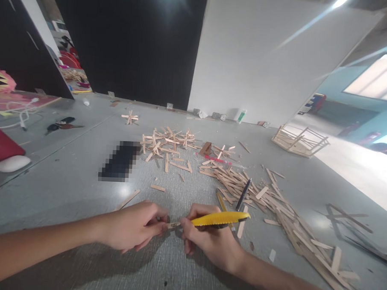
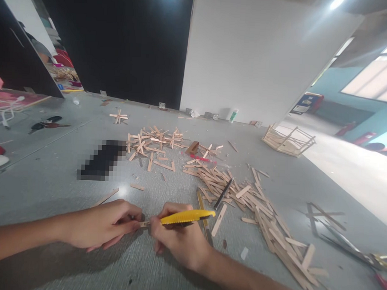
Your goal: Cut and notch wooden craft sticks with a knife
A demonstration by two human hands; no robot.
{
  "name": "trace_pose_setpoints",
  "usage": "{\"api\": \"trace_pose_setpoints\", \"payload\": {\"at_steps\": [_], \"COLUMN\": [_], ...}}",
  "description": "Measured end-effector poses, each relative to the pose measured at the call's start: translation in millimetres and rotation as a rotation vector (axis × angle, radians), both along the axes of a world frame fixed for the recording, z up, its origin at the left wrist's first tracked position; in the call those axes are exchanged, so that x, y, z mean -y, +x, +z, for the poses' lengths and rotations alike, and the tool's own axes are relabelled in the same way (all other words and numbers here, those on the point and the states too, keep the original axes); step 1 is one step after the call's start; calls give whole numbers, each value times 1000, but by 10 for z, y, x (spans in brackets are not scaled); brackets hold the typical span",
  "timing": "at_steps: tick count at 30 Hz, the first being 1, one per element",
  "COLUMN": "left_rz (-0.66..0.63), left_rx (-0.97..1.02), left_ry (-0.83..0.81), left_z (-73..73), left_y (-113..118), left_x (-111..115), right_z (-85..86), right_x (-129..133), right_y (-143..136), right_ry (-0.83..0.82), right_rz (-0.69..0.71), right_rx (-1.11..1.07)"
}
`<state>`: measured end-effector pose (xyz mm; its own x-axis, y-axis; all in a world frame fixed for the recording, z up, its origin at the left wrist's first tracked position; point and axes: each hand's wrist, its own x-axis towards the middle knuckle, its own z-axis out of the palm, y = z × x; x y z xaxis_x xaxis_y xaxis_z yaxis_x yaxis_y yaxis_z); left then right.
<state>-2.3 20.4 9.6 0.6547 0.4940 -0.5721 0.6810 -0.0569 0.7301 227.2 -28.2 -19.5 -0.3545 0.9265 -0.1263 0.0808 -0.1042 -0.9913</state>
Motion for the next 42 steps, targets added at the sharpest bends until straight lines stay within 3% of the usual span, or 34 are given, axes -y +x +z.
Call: {"api": "trace_pose_setpoints", "payload": {"at_steps": [19,42], "left_rz": [20,23], "left_rx": [-11,42], "left_ry": [-16,-8], "left_z": [-12,-21], "left_y": [13,4], "left_x": [-4,-10], "right_z": [-64,-29], "right_x": [-29,-42], "right_y": [-13,-43], "right_ry": [-66,-81], "right_rz": [-25,-11], "right_rx": [-143,-108]}}
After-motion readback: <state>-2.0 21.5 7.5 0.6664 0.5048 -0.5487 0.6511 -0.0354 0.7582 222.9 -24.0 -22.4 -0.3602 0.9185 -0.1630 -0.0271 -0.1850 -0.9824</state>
